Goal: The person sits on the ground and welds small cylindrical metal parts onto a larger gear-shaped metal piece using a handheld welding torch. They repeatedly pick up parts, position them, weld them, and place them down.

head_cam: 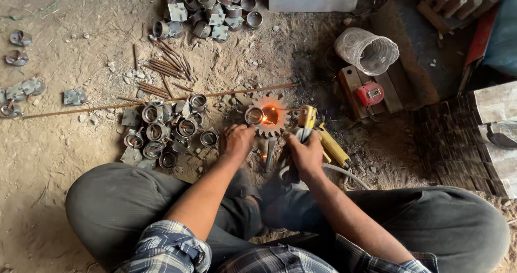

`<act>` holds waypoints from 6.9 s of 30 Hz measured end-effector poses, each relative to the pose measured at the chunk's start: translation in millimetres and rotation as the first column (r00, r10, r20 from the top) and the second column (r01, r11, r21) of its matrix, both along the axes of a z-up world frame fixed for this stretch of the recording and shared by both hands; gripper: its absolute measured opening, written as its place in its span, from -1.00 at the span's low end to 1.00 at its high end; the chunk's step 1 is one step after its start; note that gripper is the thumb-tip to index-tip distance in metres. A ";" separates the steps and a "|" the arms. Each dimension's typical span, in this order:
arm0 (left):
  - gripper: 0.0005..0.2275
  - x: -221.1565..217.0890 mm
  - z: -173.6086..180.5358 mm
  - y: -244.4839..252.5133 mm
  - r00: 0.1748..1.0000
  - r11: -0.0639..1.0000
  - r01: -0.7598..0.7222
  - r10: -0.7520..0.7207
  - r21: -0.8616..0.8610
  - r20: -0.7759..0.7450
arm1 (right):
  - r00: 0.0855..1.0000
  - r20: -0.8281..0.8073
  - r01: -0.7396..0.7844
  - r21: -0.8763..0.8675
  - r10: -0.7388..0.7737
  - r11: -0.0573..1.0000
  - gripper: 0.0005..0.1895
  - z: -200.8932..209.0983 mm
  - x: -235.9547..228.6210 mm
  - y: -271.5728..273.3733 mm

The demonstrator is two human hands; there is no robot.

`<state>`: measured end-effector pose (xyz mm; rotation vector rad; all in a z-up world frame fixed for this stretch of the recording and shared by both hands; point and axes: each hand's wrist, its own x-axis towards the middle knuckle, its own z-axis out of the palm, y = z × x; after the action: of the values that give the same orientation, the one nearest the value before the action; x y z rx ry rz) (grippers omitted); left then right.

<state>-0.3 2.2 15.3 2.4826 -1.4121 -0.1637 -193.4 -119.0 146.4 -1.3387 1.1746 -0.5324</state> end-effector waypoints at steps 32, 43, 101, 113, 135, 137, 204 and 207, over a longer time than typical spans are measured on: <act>-0.82 4.6 -17.8 -8.4 0.989 0.997 -0.053 0.044 -0.054 -0.142 | 0.992 -0.050 -0.095 0.281 0.113 0.955 -0.62 14.7 3.0 6.4; -0.90 1.7 4.3 -10.2 0.982 0.982 -0.052 0.017 -0.182 -0.189 | 0.932 0.279 0.132 0.334 -0.232 0.933 -0.81 -19.2 -4.0 -17.7; -0.89 5.8 38.2 -38.8 0.941 0.990 -0.138 0.133 0.006 -0.310 | 0.737 -0.258 0.666 0.431 -0.624 0.609 -0.53 -114.8 -67.3 -96.2; -0.94 24.9 144.9 -33.2 0.883 0.954 -0.276 0.301 0.121 -0.359 | 0.565 -0.568 0.680 -0.092 -0.599 0.728 -0.30 -70.3 -58.6 -81.7; -0.82 229.4 170.4 113.7 0.764 0.745 -0.551 0.632 0.375 -0.131 | 0.936 0.316 0.029 0.373 -0.156 0.927 -0.55 79.9 -14.5 -58.5; -0.84 231.5 168.8 113.9 0.720 0.700 -0.581 0.680 0.416 -0.140 | 0.947 0.321 -0.107 0.289 0.009 0.951 -0.56 98.1 -8.0 -43.8; -0.53 188.1 270.3 64.3 0.836 0.868 -0.483 0.496 0.112 -0.235 | 0.983 0.032 -0.167 -0.270 0.183 0.948 -0.75 173.5 -52.6 -71.6; -0.59 188.5 268.8 63.3 0.841 0.871 -0.474 0.491 0.125 -0.229 | 0.986 -0.037 -0.170 -0.229 0.166 0.959 -0.74 175.3 -50.9 -71.3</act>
<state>188.2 65.5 284.1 2.6628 -0.6567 -0.4074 -244.3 -190.3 321.7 -1.6297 1.0241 -0.5472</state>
